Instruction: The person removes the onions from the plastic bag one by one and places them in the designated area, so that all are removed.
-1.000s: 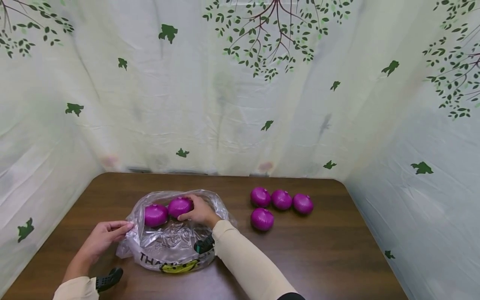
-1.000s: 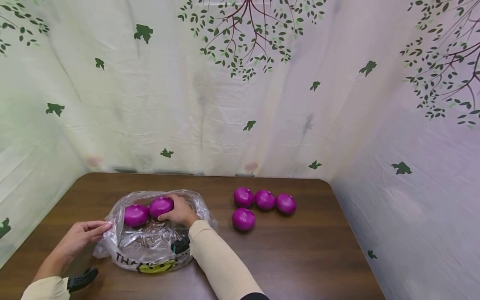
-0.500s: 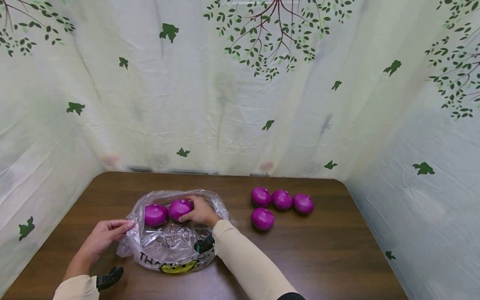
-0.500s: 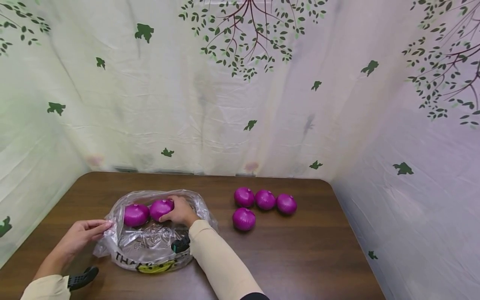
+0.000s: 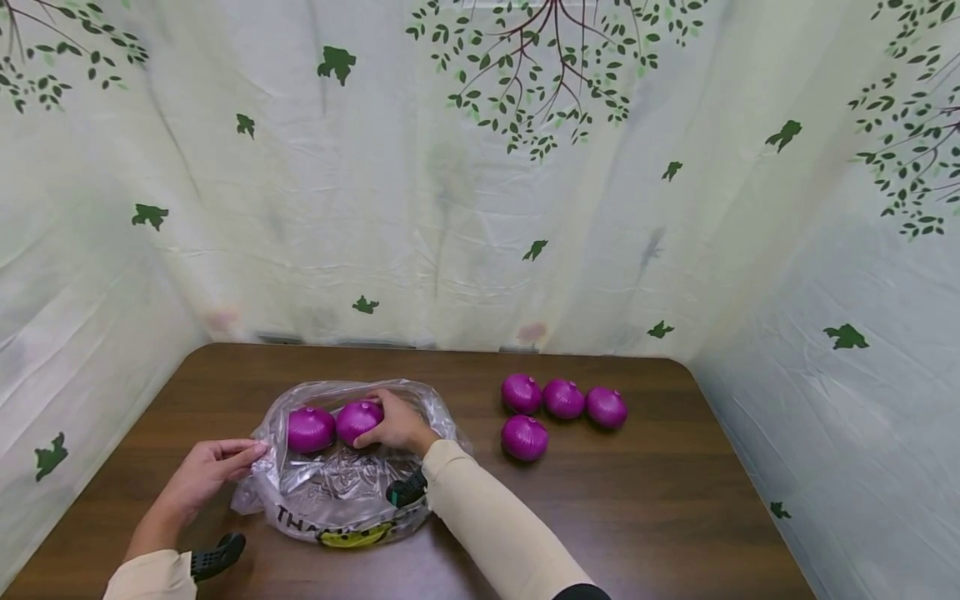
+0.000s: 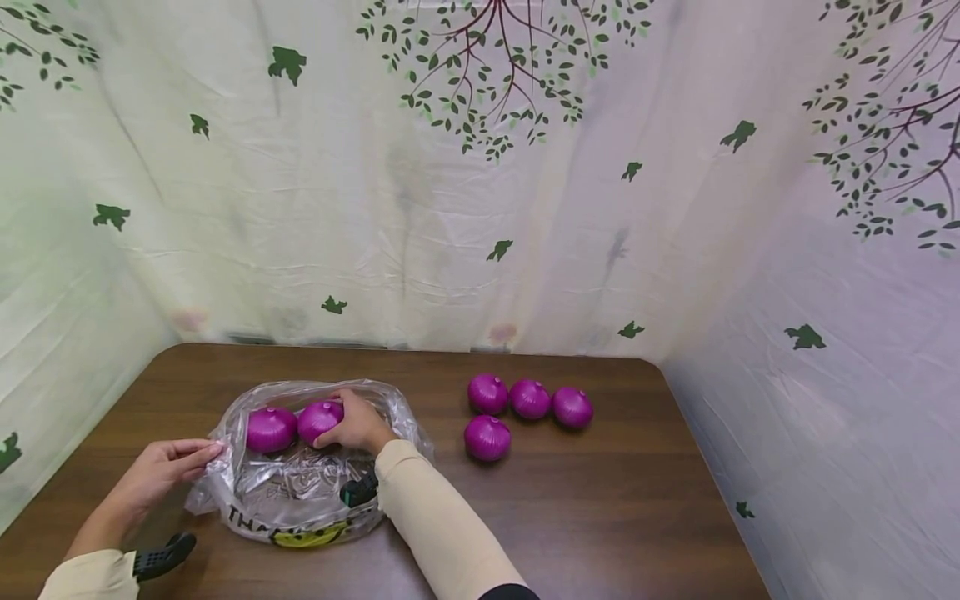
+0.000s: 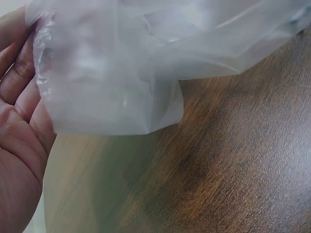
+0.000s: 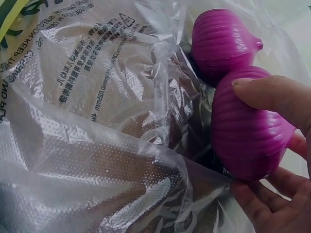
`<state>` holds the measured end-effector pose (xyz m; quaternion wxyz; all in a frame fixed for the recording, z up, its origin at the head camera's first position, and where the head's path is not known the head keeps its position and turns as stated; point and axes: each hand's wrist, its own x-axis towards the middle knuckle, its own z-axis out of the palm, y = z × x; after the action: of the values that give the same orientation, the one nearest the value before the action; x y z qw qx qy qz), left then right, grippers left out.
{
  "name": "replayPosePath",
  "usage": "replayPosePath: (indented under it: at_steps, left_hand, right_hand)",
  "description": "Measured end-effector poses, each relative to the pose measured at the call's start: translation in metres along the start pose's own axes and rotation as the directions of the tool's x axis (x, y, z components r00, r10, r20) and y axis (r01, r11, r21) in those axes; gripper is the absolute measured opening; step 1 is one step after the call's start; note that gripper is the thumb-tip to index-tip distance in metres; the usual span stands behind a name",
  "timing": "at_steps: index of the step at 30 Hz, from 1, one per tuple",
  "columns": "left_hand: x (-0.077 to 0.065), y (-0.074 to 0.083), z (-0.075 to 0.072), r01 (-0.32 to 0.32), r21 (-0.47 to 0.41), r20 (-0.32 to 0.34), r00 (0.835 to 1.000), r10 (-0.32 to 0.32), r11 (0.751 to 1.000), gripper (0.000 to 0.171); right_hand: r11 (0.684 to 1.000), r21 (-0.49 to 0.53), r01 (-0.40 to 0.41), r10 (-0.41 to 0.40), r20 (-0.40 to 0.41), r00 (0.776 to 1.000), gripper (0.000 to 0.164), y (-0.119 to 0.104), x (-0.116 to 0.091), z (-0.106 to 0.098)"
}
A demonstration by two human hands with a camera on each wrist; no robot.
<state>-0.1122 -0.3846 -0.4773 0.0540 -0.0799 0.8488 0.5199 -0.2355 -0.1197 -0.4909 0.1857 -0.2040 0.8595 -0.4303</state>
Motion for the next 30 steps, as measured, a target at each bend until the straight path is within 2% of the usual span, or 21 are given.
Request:
replayPosePath:
  at_steps: [5, 14, 24, 30]
  left_hand:
    - [0.001, 0.000, 0.000, -0.010, -0.012, 0.004, 1.000, 0.010, 1.000, 0.043]
    - [0.000, 0.001, 0.000, 0.009, -0.015, 0.006, 1.000, -0.009, 1.000, 0.043]
    - [-0.001, 0.002, -0.001, 0.021, -0.036, 0.018, 1.000, -0.020, 0.999, 0.043]
    - [-0.002, 0.002, 0.000, 0.035, -0.020, 0.022, 0.999, -0.035, 0.999, 0.044]
  right_hand:
    - [1.000, -0.005, 0.024, -0.024, 0.018, 1.000, 0.073, -0.001, -0.002, -0.005]
    - [0.995, -0.005, 0.096, -0.095, 0.072, 0.993, 0.070, -0.005, -0.011, -0.022]
    - [0.991, 0.021, 0.135, -0.137, 0.134, 0.982, 0.069, -0.011, -0.022, -0.040]
    - [0.990, 0.014, 0.138, -0.139, 0.155, 0.978, 0.069, -0.008, -0.029, -0.052]
